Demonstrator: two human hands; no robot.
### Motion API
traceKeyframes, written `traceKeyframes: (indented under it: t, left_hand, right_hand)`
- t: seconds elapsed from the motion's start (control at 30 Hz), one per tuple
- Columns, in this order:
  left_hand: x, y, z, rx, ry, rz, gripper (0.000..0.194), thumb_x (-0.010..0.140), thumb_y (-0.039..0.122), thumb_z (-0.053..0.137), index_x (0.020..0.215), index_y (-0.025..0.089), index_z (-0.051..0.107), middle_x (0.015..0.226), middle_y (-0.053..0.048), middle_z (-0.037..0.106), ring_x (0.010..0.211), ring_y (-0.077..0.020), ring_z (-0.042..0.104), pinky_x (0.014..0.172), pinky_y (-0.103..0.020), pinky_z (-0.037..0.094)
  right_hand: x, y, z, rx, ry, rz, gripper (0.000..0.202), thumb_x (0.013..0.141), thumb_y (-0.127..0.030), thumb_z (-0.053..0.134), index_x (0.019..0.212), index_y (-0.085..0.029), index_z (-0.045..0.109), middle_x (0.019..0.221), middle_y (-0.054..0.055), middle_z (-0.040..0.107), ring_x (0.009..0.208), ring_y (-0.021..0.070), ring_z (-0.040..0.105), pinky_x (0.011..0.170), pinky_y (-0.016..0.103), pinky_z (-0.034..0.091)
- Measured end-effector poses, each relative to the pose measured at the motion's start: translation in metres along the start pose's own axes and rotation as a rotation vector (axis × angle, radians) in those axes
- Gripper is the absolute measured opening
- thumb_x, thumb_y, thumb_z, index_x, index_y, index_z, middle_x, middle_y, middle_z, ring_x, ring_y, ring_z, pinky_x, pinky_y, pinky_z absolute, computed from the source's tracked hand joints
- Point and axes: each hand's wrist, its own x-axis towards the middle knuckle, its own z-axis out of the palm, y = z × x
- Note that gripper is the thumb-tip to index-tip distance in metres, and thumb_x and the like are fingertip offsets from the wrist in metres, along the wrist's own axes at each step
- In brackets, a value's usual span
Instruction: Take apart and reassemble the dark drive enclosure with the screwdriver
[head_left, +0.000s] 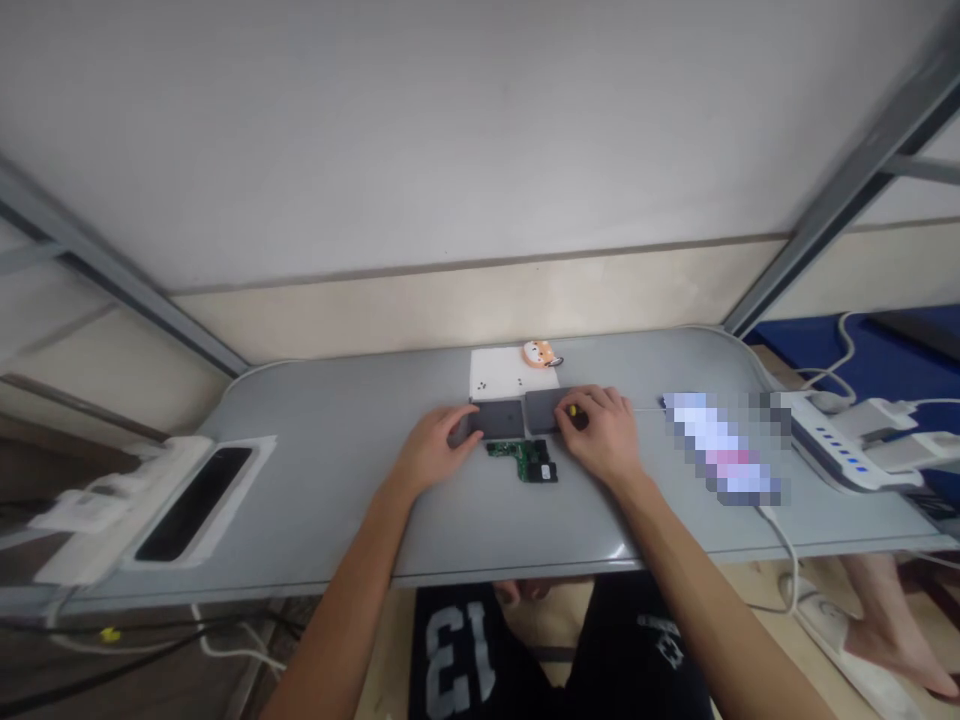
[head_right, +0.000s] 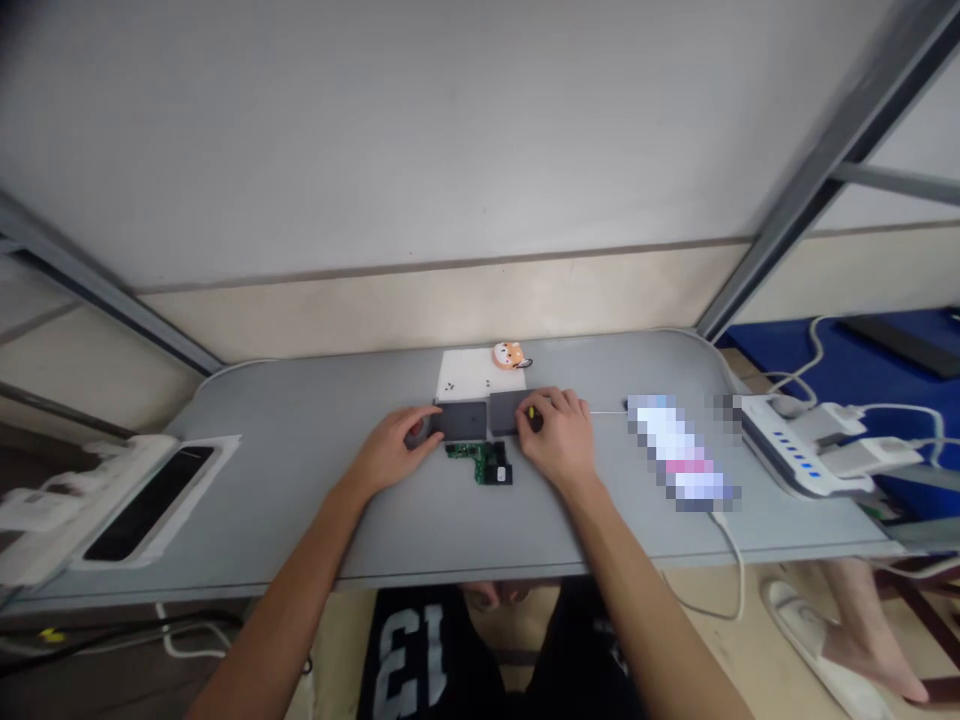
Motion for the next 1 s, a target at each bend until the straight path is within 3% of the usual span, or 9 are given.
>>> traceKeyframes:
  t: [0.17,0.4,1.0]
  left_hand:
    - [0.0,-0.001,-0.002,-0.027,0.008,-0.004,0.038,0.1,0.042,0.057,0.134,0.024,0.063,0.084,-0.002,0.062,0.081,-0.0204,0.06,0.083,-0.037,0.052]
    - [0.001,-0.006,-0.005,-0.155,-0.007,-0.158,0.043,0.108,0.043,0.04,0.142,0.022,0.056,0.086,-0.002,0.065,0.076,-0.019,0.062,0.078,-0.033,0.053]
    - [0.001,-0.013,0.001,-0.218,0.019,-0.192,0.037,0.102,0.028,0.049,0.135,0.021,0.062,0.081,0.001,0.059,0.069,-0.0146,0.055,0.07,-0.027,0.048]
  right_hand:
    - [0.0,-0.001,-0.001,-0.008,0.001,0.026,0.011,0.092,-0.029,0.065,0.087,-0.026,0.074,0.108,0.006,0.075,0.1,0.0278,0.058,0.089,0.041,0.038]
    - [0.0,0.0,-0.004,-0.003,0.01,0.036,0.011,0.091,-0.026,0.064,0.086,-0.025,0.073,0.108,0.006,0.074,0.099,0.0269,0.058,0.09,0.041,0.038]
    - [0.0,0.004,-0.002,0.013,0.007,0.021,0.009,0.091,-0.025,0.066,0.088,-0.025,0.074,0.098,0.006,0.07,0.095,0.0254,0.058,0.087,0.04,0.037]
